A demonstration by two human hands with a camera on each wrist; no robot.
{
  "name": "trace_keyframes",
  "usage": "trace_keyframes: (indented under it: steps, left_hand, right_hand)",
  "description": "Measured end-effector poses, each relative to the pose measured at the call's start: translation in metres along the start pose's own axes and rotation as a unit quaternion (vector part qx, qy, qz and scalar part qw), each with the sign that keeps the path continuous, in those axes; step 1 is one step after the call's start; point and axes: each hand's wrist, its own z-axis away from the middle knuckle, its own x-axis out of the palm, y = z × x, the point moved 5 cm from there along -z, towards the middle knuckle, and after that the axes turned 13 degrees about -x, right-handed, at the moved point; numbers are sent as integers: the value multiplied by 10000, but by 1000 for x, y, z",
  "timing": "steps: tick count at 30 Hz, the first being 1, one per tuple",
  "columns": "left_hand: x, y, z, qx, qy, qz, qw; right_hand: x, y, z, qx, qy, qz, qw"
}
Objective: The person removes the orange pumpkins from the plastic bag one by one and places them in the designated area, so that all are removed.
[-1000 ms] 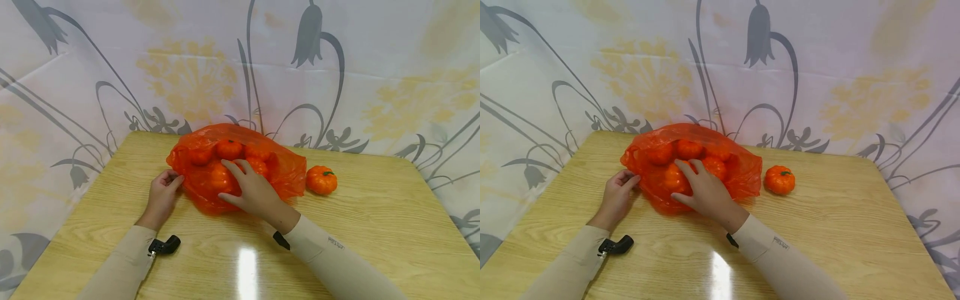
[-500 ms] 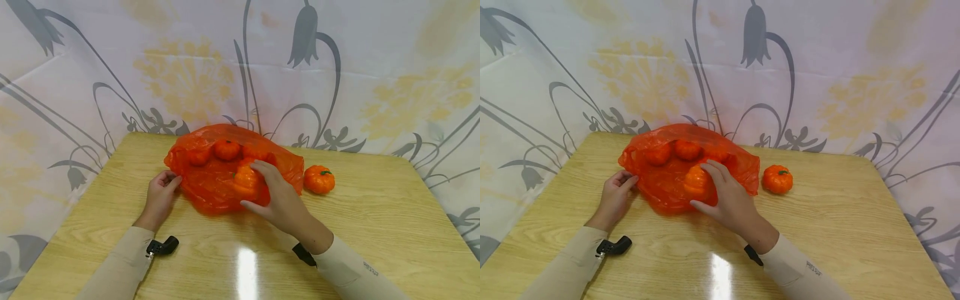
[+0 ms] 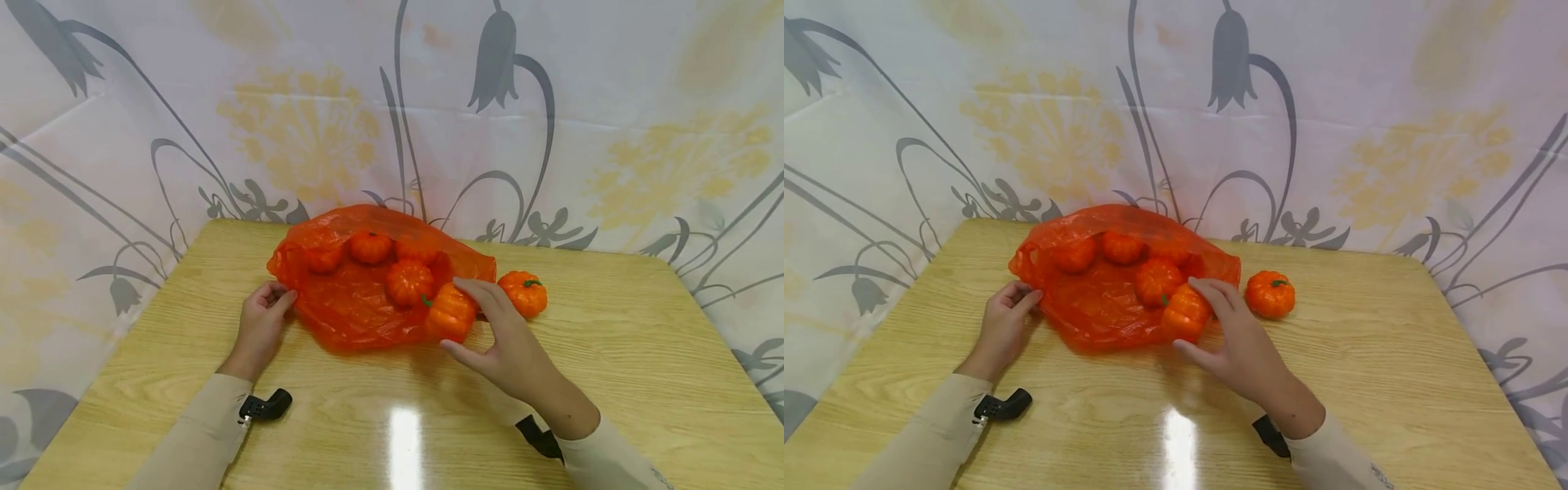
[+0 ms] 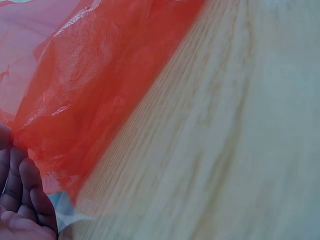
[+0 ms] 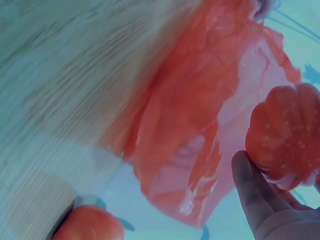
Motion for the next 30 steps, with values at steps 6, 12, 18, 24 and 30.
trace_keyframes:
  steps: [6,12,18,24,30]
  left_hand:
    - [3,-1,-1,30,-30,44,10000]
    - [4,-1,-1,61,-26,-4,10000]
    - [4,1,-1,149,-56,24,9999]
    - [2,1,-1,66,-30,8,10000]
    - [2,0,1,-11,43,62,10000]
  right_hand:
    - [-10,8,11,139,146,118,9997]
    - [-19,13,21,236,443,90,9987]
    - [-28,22,24,332,779,-227,9961]
    - [-35,32,25,363,763,-123,9963]
    - [-42,44,29,862,558,-186,9945]
